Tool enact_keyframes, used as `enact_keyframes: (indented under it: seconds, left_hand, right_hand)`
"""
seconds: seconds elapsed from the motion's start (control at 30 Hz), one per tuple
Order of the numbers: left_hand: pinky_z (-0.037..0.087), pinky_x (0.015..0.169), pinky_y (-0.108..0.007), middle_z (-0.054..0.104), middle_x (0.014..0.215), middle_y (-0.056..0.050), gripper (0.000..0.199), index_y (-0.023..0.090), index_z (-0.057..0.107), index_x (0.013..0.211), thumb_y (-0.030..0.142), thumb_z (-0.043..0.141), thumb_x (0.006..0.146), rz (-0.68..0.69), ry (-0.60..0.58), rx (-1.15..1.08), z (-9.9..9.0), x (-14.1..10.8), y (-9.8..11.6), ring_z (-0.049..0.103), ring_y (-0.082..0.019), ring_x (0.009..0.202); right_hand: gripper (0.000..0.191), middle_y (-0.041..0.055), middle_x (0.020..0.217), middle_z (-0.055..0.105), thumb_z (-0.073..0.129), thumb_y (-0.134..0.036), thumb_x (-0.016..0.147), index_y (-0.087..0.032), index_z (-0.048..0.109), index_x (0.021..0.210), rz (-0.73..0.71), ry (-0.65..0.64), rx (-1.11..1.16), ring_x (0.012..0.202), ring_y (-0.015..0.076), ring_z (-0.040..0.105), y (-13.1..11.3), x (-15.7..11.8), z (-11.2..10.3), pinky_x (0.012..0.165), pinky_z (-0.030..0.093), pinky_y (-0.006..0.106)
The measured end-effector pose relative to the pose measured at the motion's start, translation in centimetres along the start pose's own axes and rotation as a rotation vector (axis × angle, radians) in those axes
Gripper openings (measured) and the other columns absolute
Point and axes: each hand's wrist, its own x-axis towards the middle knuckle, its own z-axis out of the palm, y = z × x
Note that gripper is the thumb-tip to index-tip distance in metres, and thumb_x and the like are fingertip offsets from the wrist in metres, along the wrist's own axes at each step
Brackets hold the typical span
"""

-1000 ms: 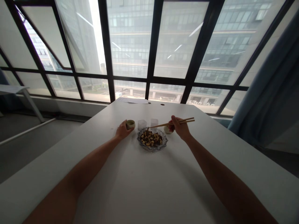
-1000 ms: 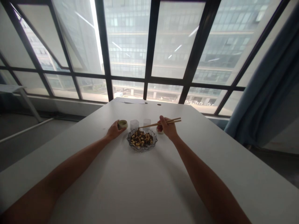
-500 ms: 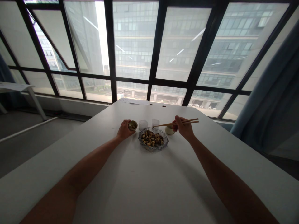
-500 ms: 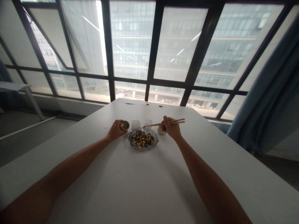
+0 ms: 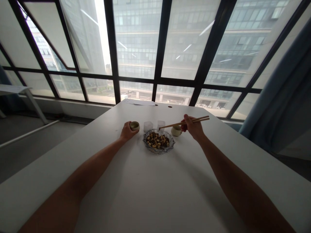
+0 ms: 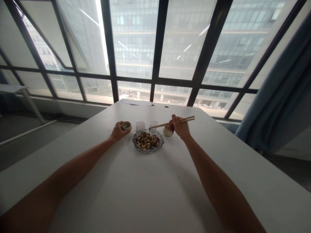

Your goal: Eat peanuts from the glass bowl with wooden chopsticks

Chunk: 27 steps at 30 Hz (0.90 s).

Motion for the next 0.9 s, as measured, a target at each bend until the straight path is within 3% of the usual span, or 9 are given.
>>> enact_keyframes:
  seconds: [0.23,0.37,0.43,0.57,0.7,0.77,0.9]
  left_hand:
    - [0.041,0.104,-0.047,0.056,0.135,-0.019,0.079,0.018,0.05,0.131,0.057,0.076,0.067,-0.169,-0.079,0.13,-1.3,0.7,1.2,0.054,-0.037,0.126]
    - [0.031,0.113,-0.053,0.054,0.142,-0.02,0.071,0.018,0.05,0.133,0.056,0.07,0.076,0.08,-0.02,0.189,-1.2,2.2,3.1,0.049,-0.039,0.132]
    - [0.031,0.112,-0.053,0.059,0.137,-0.018,0.066,0.019,0.051,0.133,0.052,0.068,0.079,0.18,-0.103,0.211,-0.5,2.9,4.4,0.054,-0.038,0.128]
    - [0.034,0.108,-0.055,0.063,0.133,-0.019,0.073,0.019,0.049,0.135,0.051,0.073,0.075,0.223,-0.306,0.264,1.6,4.0,6.9,0.058,-0.039,0.124]
    - [0.041,0.103,-0.053,0.072,0.116,-0.017,0.072,0.018,0.05,0.134,0.044,0.076,0.072,0.208,-0.381,0.282,2.6,4.5,8.2,0.065,-0.037,0.112]
    - [0.043,0.103,-0.047,0.07,0.121,-0.015,0.074,0.019,0.047,0.138,0.037,0.077,0.072,0.271,-0.366,0.255,2.4,4.4,8.5,0.064,-0.034,0.114]
    - [0.039,0.111,-0.043,0.058,0.139,-0.014,0.08,0.019,0.038,0.147,0.024,0.073,0.075,0.533,-0.244,0.202,1.4,3.9,9.2,0.054,-0.031,0.128]
  right_hand:
    - [0.061,0.0046,0.046,0.063,0.068,-0.077,0.07,-0.016,0.064,0.064,0.008,0.014,-0.028,0.033,0.0131,0.054,-0.2,0.2,-0.4,0.031,0.043,0.024]
    - [0.062,0.0043,0.045,0.062,0.067,-0.079,0.069,-0.017,0.064,0.063,-0.035,-0.012,-0.034,0.033,0.0136,0.054,-0.1,0.3,-0.5,0.03,0.043,0.024]
    - [0.062,0.0041,0.044,0.062,0.067,-0.08,0.068,-0.018,0.063,0.061,-0.052,-0.048,-0.036,0.033,0.0138,0.054,0.0,0.3,-0.6,0.03,0.043,0.025]
    - [0.062,0.0039,0.045,0.062,0.067,-0.081,0.067,-0.018,0.063,0.061,-0.047,-0.067,-0.029,0.033,0.0138,0.055,0.0,0.4,-0.8,0.031,0.043,0.024]
    - [0.062,0.0036,0.045,0.062,0.068,-0.079,0.067,-0.017,0.064,0.062,-0.038,-0.041,-0.011,0.033,0.0133,0.055,-0.3,0.3,-1.1,0.031,0.043,0.024]
    - [0.06,0.0033,0.046,0.062,0.068,-0.077,0.07,-0.017,0.064,0.064,-0.054,-0.009,0.003,0.034,0.0132,0.055,-0.5,0.3,-1.0,0.032,0.044,0.024]
    - [0.058,0.0024,0.048,0.062,0.062,-0.076,0.077,-0.019,0.063,0.067,-0.15,0.08,0.019,0.036,0.013,0.056,-0.8,-0.3,-0.2,0.035,0.045,0.025]
